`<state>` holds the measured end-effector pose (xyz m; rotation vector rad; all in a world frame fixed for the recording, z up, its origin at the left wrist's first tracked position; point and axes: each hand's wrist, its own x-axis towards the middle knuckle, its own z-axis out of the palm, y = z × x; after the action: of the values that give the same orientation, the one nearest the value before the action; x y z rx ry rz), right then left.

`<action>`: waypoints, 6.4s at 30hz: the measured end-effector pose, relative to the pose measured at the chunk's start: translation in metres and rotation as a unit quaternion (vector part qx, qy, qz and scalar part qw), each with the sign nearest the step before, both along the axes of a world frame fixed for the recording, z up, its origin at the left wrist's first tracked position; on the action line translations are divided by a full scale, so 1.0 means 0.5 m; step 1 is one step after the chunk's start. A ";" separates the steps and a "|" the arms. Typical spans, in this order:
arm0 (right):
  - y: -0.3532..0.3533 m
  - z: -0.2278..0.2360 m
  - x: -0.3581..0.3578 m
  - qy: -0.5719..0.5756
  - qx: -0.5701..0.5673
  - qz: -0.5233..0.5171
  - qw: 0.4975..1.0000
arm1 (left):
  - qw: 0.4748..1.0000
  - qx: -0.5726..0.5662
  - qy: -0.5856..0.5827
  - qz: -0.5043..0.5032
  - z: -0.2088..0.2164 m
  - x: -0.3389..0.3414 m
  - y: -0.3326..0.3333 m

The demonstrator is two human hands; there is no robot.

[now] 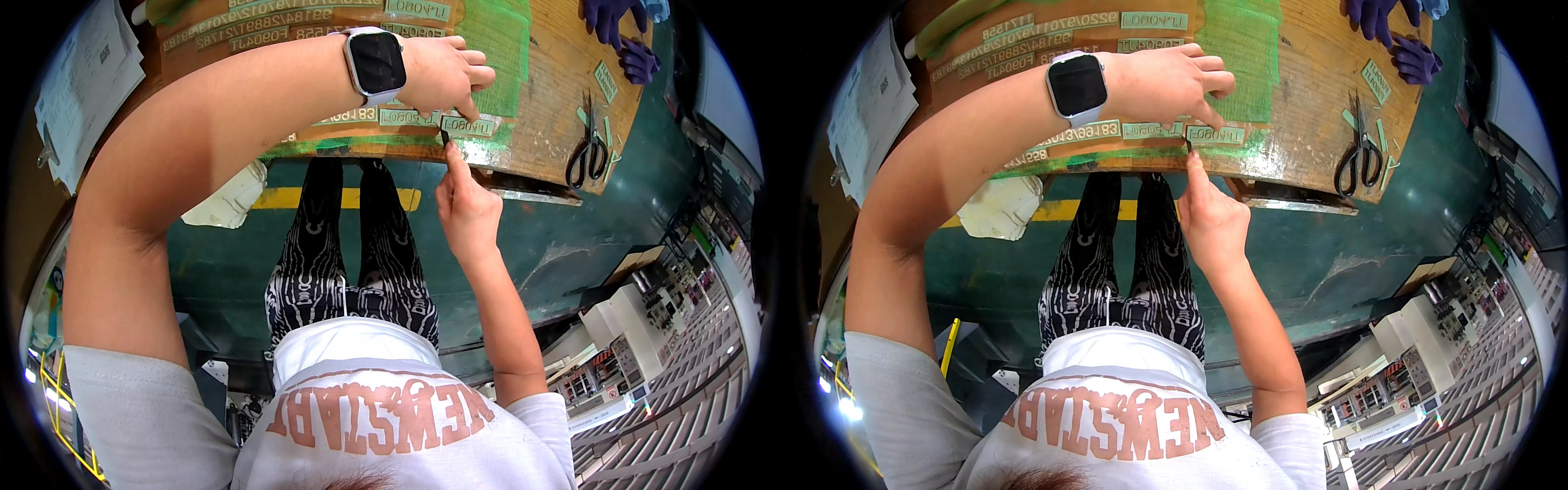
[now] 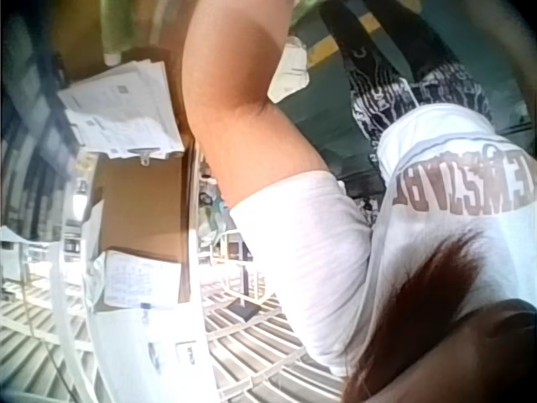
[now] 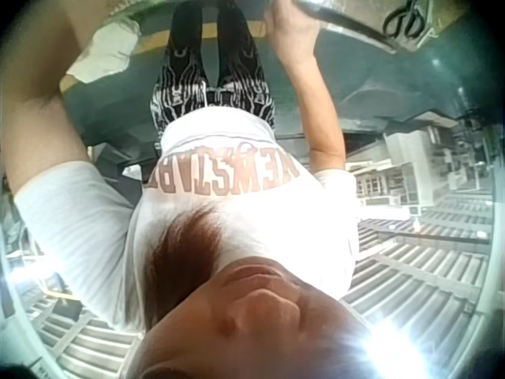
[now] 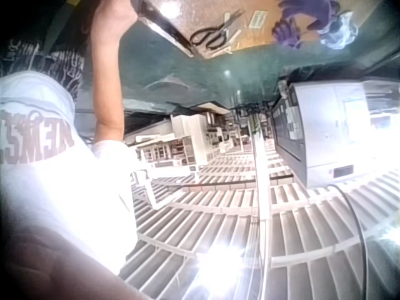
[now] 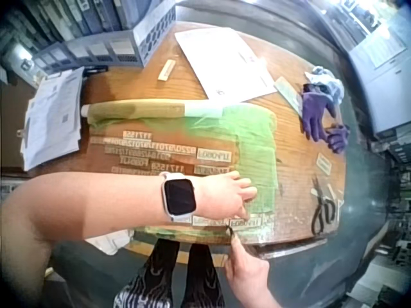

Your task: The person picks up a sheet of green labels, aligns individual label strips onto a brown adhesive backing sheet, and uses scissors to cut a strip. They continue placing more label strips onto the backing and smoothing them down by hand.

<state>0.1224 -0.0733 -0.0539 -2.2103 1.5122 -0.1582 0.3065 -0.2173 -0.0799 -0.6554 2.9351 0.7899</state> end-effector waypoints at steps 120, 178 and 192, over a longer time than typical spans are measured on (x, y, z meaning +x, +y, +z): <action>-0.242 0.016 -0.101 -0.021 -0.003 0.418 0.908 | 0.856 -0.013 0.158 0.492 0.002 -0.029 0.231; -0.293 0.036 -0.167 0.103 -0.003 0.488 0.867 | 0.859 -0.022 0.140 0.492 -0.013 -0.011 0.244; -0.303 0.039 -0.194 0.096 0.001 0.480 0.872 | 0.866 -0.029 0.124 0.484 -0.013 -0.013 0.245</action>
<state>0.0253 -0.2250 -0.0347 -2.7464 0.3262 0.3881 0.3002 -0.0947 -0.0861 -2.2575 2.6880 0.8407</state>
